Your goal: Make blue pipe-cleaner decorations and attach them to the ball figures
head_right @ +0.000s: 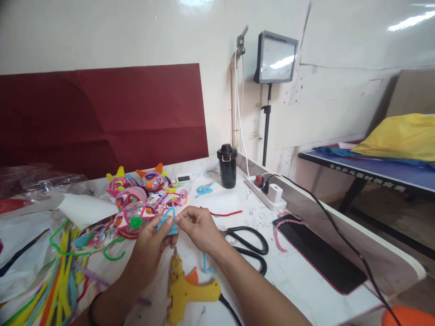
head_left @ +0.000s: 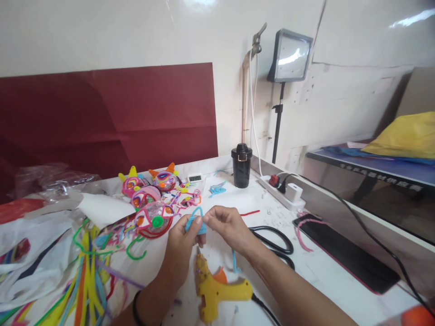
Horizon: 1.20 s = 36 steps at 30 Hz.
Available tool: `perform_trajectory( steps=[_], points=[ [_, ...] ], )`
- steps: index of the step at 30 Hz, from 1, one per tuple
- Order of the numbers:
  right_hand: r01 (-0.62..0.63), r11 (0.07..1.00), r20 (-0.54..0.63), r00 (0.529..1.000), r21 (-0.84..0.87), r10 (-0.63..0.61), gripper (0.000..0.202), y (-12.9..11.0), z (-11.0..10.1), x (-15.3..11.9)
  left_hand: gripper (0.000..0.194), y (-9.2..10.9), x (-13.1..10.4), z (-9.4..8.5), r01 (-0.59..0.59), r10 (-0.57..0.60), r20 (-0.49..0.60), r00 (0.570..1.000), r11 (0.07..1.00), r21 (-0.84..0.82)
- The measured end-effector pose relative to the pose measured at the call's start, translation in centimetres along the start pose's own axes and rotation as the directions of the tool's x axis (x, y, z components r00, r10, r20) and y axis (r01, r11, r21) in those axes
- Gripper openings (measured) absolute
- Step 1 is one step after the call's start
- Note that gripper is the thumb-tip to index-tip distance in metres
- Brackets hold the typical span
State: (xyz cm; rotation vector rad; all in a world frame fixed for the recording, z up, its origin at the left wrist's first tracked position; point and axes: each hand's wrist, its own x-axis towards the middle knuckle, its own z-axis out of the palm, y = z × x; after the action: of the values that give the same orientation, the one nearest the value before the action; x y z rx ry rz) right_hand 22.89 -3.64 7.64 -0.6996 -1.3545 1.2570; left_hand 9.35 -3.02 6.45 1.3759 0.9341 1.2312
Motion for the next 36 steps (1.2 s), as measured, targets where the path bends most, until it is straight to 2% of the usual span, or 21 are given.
perform_trajectory(
  steps=[7,17,29,36],
  points=[
    [-0.028,0.986,-0.105,0.994,-0.167,0.01,0.033,0.3,-0.8,0.2,0.023,0.4,0.1,-0.3,-0.017,0.018,-0.03,0.999,0.999,0.027],
    [-0.085,0.996,-0.115,0.99,-0.027,0.082,0.03,-0.2,-0.9,0.2,0.026,0.5,0.1,-0.4,0.007,-0.006,0.037,0.999,1.0,-0.026],
    [-0.1,0.995,0.012,0.995,0.007,0.1,0.029,-0.5,-1.7,0.0,0.022,0.9,0.2,-0.9,0.149,-0.106,0.206,0.973,0.967,-0.206],
    [-0.145,0.989,0.113,0.984,0.039,0.14,0.033,-0.5,-2.5,-0.2,0.022,1.1,-0.2,-1.1,0.273,-0.181,0.351,0.919,0.933,-0.233]
  ],
)
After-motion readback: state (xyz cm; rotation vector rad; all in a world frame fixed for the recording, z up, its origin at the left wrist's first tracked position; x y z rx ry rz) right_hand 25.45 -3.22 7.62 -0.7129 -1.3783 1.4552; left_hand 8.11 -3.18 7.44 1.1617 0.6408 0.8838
